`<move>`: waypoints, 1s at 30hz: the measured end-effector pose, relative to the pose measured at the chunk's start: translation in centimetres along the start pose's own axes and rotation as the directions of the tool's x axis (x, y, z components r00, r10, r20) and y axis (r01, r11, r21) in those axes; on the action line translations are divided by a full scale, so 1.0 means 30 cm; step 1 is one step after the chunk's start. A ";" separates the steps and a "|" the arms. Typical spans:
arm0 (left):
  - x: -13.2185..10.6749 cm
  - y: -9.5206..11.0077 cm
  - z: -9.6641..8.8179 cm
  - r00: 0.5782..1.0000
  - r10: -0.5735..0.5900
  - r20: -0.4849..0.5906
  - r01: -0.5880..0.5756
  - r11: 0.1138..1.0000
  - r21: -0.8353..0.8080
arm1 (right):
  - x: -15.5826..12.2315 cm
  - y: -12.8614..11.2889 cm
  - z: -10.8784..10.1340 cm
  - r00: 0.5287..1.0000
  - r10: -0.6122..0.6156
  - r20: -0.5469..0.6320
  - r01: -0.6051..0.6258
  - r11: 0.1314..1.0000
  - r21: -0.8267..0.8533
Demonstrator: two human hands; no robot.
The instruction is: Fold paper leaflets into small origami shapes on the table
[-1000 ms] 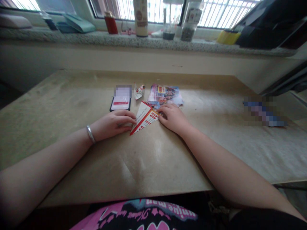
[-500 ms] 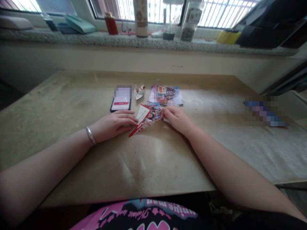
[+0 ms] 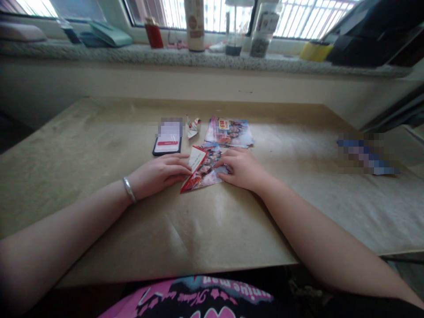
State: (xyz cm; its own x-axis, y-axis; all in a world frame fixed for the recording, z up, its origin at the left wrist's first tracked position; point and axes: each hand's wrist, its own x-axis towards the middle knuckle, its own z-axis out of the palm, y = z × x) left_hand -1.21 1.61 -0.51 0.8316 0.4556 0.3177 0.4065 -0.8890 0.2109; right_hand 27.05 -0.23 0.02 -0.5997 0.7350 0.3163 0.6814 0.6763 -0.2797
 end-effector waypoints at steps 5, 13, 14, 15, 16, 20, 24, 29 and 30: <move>0.006 0.021 0.006 1.000 0.006 -0.016 -0.006 1.000 -0.019 | 0.007 -0.032 0.021 0.999 -0.050 0.004 0.050 0.999 -0.012; 0.022 0.030 0.001 1.000 0.001 -0.006 -0.001 1.000 -0.031 | 0.037 -0.076 0.053 0.999 -0.048 0.012 0.049 0.996 -0.068; 0.022 0.030 0.002 1.000 -0.001 0.002 0.001 1.000 -0.031 | 0.041 -0.078 0.057 0.999 -0.042 0.009 0.043 0.995 -0.088; 0.022 0.029 0.004 1.000 -0.002 0.008 0.002 1.000 -0.029 | 0.044 -0.079 0.061 0.999 -0.039 0.006 0.039 0.993 -0.107; 0.022 0.028 0.006 1.000 0.000 0.012 0.000 1.000 -0.026 | 0.047 -0.079 0.065 0.999 -0.037 0.007 0.037 0.991 -0.126; 0.022 0.031 0.007 0.998 0.060 -0.015 -0.060 0.998 0.005 | 0.051 -0.076 0.073 0.998 -0.054 0.024 0.057 0.982 -0.178; 0.024 0.051 -0.006 0.989 0.139 -0.047 -0.133 0.985 0.109 | 0.049 -0.071 0.070 0.997 -0.075 0.036 0.080 0.978 -0.191; 0.017 0.066 -0.026 0.990 0.141 -0.014 -0.130 0.946 0.298 | 0.047 -0.066 0.069 0.995 -0.098 0.033 0.103 0.976 -0.190; 0.015 0.065 -0.028 0.989 0.145 -0.020 -0.131 0.936 0.327 | 0.047 -0.066 0.069 0.995 -0.095 0.025 0.098 0.978 -0.186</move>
State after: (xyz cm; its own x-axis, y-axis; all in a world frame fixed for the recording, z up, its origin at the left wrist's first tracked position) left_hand -0.37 0.11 0.83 0.8739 0.3225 0.3637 0.3956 -0.9067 -0.1465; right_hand 23.99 -0.42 -0.88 -0.6722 0.6681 0.3189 0.6852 0.7246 -0.0736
